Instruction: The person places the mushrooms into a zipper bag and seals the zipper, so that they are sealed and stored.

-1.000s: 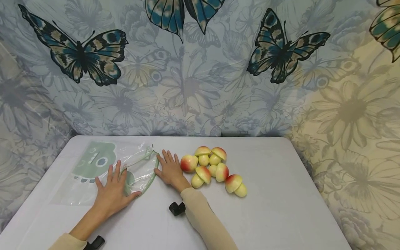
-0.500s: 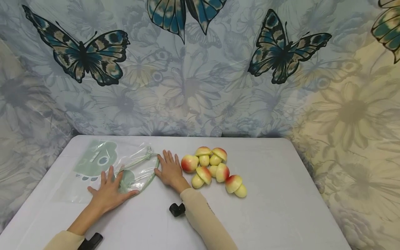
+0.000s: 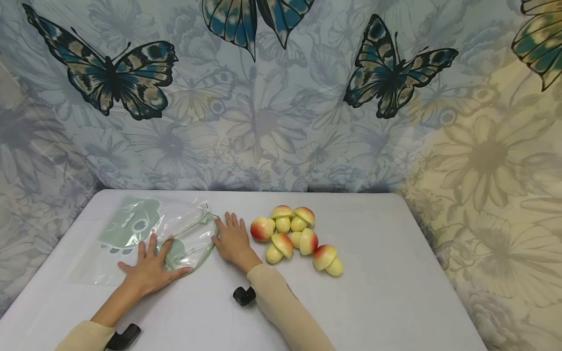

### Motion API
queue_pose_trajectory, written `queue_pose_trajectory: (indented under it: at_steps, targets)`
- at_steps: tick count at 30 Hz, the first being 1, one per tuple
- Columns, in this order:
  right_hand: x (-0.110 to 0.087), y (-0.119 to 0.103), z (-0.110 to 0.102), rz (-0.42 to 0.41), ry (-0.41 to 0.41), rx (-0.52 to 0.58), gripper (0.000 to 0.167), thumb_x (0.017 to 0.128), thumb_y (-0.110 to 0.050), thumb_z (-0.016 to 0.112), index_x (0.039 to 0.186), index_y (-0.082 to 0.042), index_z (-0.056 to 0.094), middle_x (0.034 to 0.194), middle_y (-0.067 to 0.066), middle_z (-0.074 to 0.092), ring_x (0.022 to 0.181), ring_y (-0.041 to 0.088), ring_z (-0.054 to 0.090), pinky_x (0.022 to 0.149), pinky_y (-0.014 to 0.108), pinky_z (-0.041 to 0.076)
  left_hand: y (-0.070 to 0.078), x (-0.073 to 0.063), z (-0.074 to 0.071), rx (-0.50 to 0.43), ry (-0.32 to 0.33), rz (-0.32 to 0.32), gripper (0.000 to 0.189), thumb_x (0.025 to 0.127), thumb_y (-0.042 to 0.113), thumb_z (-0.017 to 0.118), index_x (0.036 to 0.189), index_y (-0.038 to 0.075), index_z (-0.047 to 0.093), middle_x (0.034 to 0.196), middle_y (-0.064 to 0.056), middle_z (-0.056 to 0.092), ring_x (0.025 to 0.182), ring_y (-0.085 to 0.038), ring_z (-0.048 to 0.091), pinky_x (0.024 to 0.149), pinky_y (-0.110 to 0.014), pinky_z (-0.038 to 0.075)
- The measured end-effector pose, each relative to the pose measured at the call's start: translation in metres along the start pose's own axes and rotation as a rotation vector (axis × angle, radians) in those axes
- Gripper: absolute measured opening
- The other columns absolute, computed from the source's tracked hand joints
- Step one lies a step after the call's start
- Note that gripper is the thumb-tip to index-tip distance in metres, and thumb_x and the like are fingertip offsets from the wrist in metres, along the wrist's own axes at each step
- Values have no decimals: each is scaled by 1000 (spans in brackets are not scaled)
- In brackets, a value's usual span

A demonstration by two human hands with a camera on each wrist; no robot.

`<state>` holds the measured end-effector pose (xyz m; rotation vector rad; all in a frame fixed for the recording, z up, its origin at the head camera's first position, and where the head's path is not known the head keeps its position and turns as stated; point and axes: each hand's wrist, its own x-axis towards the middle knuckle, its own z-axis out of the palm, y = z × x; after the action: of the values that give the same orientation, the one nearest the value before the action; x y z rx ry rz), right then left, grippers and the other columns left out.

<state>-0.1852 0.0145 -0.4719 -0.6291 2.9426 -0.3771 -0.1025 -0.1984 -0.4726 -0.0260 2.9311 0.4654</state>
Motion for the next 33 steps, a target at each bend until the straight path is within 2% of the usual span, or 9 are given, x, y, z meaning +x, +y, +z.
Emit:
queue_pose_trajectory:
  at_steps: [8,13,18,23,33]
  targets:
    - [-3,-13,-16,-75,108,104,52,100,-35,56,144,-8,49,157,21,28,143,35,31,109,44,38,-1,-1,-5,14,-15,5,113,74,83,54,153,6,28,154,-38,2,137,-64,-3,80,-91,1]
    - [-7,-16,-33,-110,154,118,53,98,-34,59,143,-8,48,157,21,28,141,35,35,103,46,44,-1,-1,-6,9,-19,5,113,74,83,54,153,6,27,154,-38,2,137,-64,-3,80,-91,0]
    - [-13,-14,-55,-134,151,119,55,101,-36,54,147,-9,43,158,20,25,143,35,30,110,45,37,-2,1,-6,5,-24,1,115,74,84,53,153,4,27,154,-38,1,137,-64,-5,80,-91,-1]
    - [-23,-5,-71,-177,212,169,53,101,-31,56,146,-6,44,156,22,29,144,40,27,114,50,29,-2,1,-6,8,-20,-3,116,73,84,54,153,5,27,154,-39,2,137,-65,-4,80,-91,-1]
    - [-50,33,-100,-187,332,214,52,99,-26,59,144,-3,45,153,22,35,144,41,27,112,57,27,3,-3,-4,-7,-24,-3,115,74,84,53,154,6,25,155,-37,1,138,-63,-6,80,-91,-3]
